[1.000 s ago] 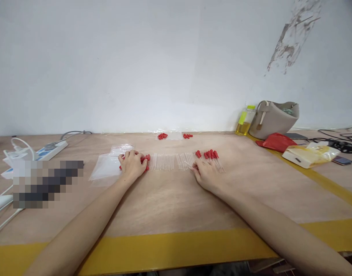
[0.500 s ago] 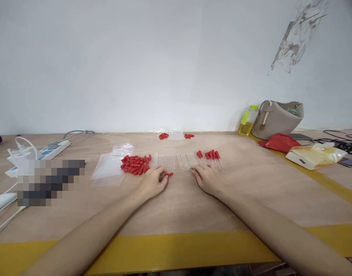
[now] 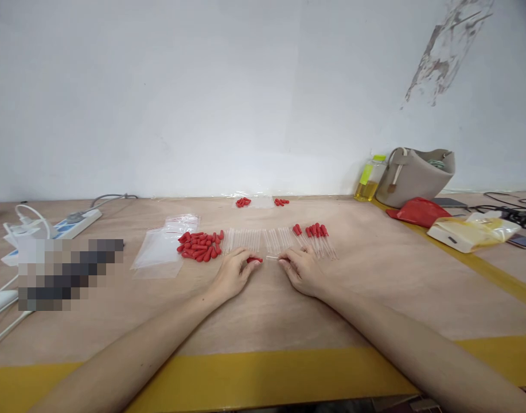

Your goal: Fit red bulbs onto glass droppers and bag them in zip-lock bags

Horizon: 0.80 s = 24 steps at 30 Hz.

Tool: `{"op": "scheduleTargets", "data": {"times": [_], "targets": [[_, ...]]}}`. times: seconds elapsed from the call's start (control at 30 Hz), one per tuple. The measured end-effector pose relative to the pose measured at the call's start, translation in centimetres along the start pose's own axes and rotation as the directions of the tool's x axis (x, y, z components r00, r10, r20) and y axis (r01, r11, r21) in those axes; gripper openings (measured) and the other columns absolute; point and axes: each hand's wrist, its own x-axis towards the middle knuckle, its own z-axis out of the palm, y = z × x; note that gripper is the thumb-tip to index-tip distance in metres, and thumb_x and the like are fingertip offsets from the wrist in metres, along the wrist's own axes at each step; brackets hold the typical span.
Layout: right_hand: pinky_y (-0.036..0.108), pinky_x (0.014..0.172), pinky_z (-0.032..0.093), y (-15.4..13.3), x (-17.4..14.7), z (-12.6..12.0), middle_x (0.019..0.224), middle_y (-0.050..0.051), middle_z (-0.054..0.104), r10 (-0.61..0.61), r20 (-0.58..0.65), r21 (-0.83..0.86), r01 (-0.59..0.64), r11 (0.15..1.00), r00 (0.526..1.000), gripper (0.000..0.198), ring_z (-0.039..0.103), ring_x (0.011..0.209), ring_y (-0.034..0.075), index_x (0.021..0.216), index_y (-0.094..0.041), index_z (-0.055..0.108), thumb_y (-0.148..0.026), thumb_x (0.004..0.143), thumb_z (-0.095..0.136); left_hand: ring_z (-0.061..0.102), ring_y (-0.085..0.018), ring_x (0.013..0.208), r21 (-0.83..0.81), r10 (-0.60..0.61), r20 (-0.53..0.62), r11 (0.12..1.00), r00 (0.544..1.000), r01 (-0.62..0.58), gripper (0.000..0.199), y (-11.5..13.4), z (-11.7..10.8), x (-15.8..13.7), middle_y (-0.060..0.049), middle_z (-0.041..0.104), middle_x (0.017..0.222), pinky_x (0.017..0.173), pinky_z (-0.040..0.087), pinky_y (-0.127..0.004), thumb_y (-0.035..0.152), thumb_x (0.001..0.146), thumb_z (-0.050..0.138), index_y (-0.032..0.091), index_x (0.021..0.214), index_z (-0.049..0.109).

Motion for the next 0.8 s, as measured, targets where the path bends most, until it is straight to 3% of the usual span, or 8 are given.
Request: {"op": "scheduleTargets", "data": {"times": [0.13,0.33,0.57,0.8], "targets": [[0.030,0.072,0.026,-0.3,0.0,-0.1,0.078,0.000,0.062,-0.004,-0.035,0.086,0.007,0.996,0.999,0.015,0.052,0.068,0.012,0.083,-0.018,0.054,-0.022,0.085,0.040,0.055,-0.014,0.072,-0.148,-0.050,0.029,0.988,0.998,0.053,0.015,0.6,0.0,0.0,-0.002,0.061,0.079,0.065,0.042,-0.024,0.025,0.085,0.045,0.016,0.087,0.058],[0.030,0.072,0.026,-0.5,0.0,0.0,0.078,0.001,0.064,-0.002,-0.007,0.159,0.003,0.987,1.000,0.015,0.054,0.068,0.012,0.085,-0.019,0.056,-0.021,0.085,0.041,0.055,-0.013,0.066,-0.206,-0.088,0.042,0.974,0.995,0.095,0.017,1.0,0.2,-0.1,-0.001,0.062,0.075,0.060,0.042,-0.023,0.027,0.084,0.045,0.016,0.086,0.058],[0.031,0.073,0.027,0.0,0.1,0.3,0.079,0.000,0.066,-0.005,0.031,0.205,-0.001,0.979,1.000,0.017,0.056,0.068,0.012,0.083,-0.020,0.059,-0.024,0.085,0.044,0.056,-0.012,0.068,-0.199,0.001,0.010,0.980,1.000,0.000,0.015,0.9,0.4,-0.3,-0.001,0.063,0.075,0.062,0.043,-0.022,0.024,0.083,0.049,0.017,0.083,0.062],[0.031,0.075,0.023,0.9,0.7,0.0,0.077,0.000,0.066,-0.129,0.059,0.095,0.123,0.988,0.990,0.020,0.054,0.066,0.011,0.086,-0.022,0.063,-0.024,0.085,0.044,0.058,-0.014,0.072,-0.206,0.002,0.077,0.978,0.997,0.014,0.017,0.7,0.4,-0.5,-0.002,0.064,0.078,0.068,0.044,-0.024,0.026,0.083,0.049,0.017,0.083,0.063]]}}
